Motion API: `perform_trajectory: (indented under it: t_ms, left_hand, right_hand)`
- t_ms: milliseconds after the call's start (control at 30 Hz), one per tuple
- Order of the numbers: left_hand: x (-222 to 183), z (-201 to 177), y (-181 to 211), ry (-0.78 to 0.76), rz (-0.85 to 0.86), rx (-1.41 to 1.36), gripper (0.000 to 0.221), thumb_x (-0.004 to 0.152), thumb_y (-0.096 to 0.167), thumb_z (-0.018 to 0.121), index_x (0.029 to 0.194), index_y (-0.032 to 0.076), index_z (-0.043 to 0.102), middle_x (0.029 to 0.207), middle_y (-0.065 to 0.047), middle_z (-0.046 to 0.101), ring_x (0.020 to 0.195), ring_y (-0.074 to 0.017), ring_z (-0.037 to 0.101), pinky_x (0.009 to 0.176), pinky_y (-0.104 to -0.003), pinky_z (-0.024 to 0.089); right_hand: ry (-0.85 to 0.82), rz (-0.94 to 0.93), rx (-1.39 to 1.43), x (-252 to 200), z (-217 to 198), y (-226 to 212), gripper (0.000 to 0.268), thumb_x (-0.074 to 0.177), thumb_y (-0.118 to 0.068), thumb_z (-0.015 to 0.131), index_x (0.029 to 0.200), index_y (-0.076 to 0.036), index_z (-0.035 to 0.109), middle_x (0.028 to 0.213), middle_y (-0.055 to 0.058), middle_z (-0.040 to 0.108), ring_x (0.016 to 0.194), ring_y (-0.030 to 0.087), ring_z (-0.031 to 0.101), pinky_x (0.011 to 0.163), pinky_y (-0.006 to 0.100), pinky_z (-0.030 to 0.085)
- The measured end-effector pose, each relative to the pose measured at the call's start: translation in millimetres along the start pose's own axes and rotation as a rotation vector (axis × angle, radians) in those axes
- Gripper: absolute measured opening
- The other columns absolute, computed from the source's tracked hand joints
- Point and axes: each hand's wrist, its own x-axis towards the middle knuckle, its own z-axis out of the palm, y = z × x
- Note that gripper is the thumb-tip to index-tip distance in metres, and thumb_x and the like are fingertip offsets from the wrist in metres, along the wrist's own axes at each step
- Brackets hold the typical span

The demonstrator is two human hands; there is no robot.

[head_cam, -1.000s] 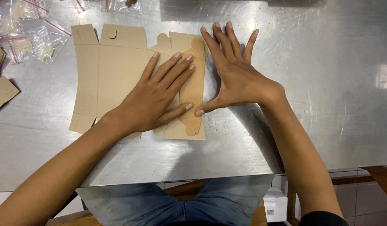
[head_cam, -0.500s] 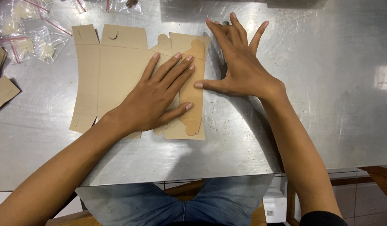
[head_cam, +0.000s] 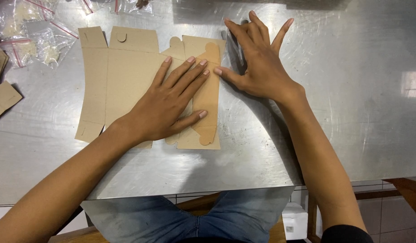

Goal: The person folds a flat cardboard box template on a metal table, creasing the edges and tucking flaps to form a small rectangular box. The person handles the cardboard by hand without tools, repeating the folding steps to complete the box shape.

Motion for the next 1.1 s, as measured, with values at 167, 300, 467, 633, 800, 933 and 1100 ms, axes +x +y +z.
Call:
perform_trajectory:
  t_ms: [167,300,467,633,800,933,1100]
  left_hand:
    - [0,0,0,0.003,-0.005,-0.015,0.075,0.109,0.053,0.043,0.163,0.001,0.034,0.17,-0.018,0.031,0.159,-0.0331,0.024,0.127,-0.056,0.015]
    - [0,-2,0,-0.005,-0.005,-0.015,0.075,0.109,0.053,0.042,0.163,0.001,0.034,0.17,-0.019,0.03,0.159,-0.0333,0.023,0.127,-0.056,0.015]
    - [1,-2,1,-0.007,-0.002,0.009,0.075,0.11,0.054,0.041,0.162,0.001,0.036,0.17,-0.019,0.03,0.159,-0.0331,0.023,0.127,-0.056,0.015]
    - [0,-1,0,-0.013,0.004,0.011,0.076,0.108,0.053,0.044,0.163,0.002,0.034,0.171,-0.018,0.029,0.159,-0.0331,0.021,0.127,-0.056,0.013]
    - [0,-2,0,-0.017,-0.005,-0.028,0.075,0.109,0.052,0.044,0.163,0.001,0.033,0.171,-0.018,0.029,0.159,-0.0328,0.021,0.128,-0.056,0.012]
    - [0,-2,0,-0.009,-0.006,-0.01,0.075,0.109,0.053,0.043,0.163,0.001,0.033,0.171,-0.018,0.03,0.159,-0.0327,0.022,0.128,-0.057,0.013]
    - [0,-1,1,0.0,-0.009,-0.008,0.075,0.109,0.054,0.042,0.163,0.001,0.034,0.171,-0.018,0.03,0.159,-0.0323,0.022,0.127,-0.056,0.014]
  right_hand:
    - [-0.118,0.026,0.04,0,-13,-12,0.114,0.086,-0.072,0.071,0.165,-0.009,0.018,0.149,0.023,0.042,0.159,0.048,0.01,0.103,0.077,-0.025]
    - [-0.174,0.003,0.047,-2,-13,-13,0.134,0.072,-0.081,0.075,0.165,-0.011,0.012,0.164,0.025,0.028,0.159,0.048,0.006,0.106,0.076,-0.022]
    - [-0.237,0.008,0.018,-3,-13,-19,0.145,0.065,-0.085,0.078,0.166,-0.01,0.006,0.17,0.026,0.016,0.158,0.046,-0.004,0.106,0.075,-0.024]
    - [-0.353,0.058,-0.009,-4,-15,-28,0.154,0.063,-0.085,0.08,0.166,-0.011,-0.006,0.173,0.026,-0.008,0.155,0.045,-0.021,0.105,0.074,-0.028]
    - [-0.415,0.066,-0.011,-4,-16,-35,0.163,0.058,-0.088,0.083,0.164,-0.014,-0.017,0.171,0.027,-0.021,0.153,0.043,-0.029,0.105,0.072,-0.03]
    - [-0.383,0.039,-0.017,-4,-17,-34,0.163,0.057,-0.089,0.082,0.164,-0.014,-0.015,0.172,0.029,-0.016,0.154,0.043,-0.028,0.104,0.073,-0.03]
    - [-0.304,0.043,0.028,-3,-23,-32,0.14,0.072,-0.08,0.078,0.166,-0.015,-0.003,0.174,0.029,0.006,0.157,0.04,-0.016,0.103,0.072,-0.029]
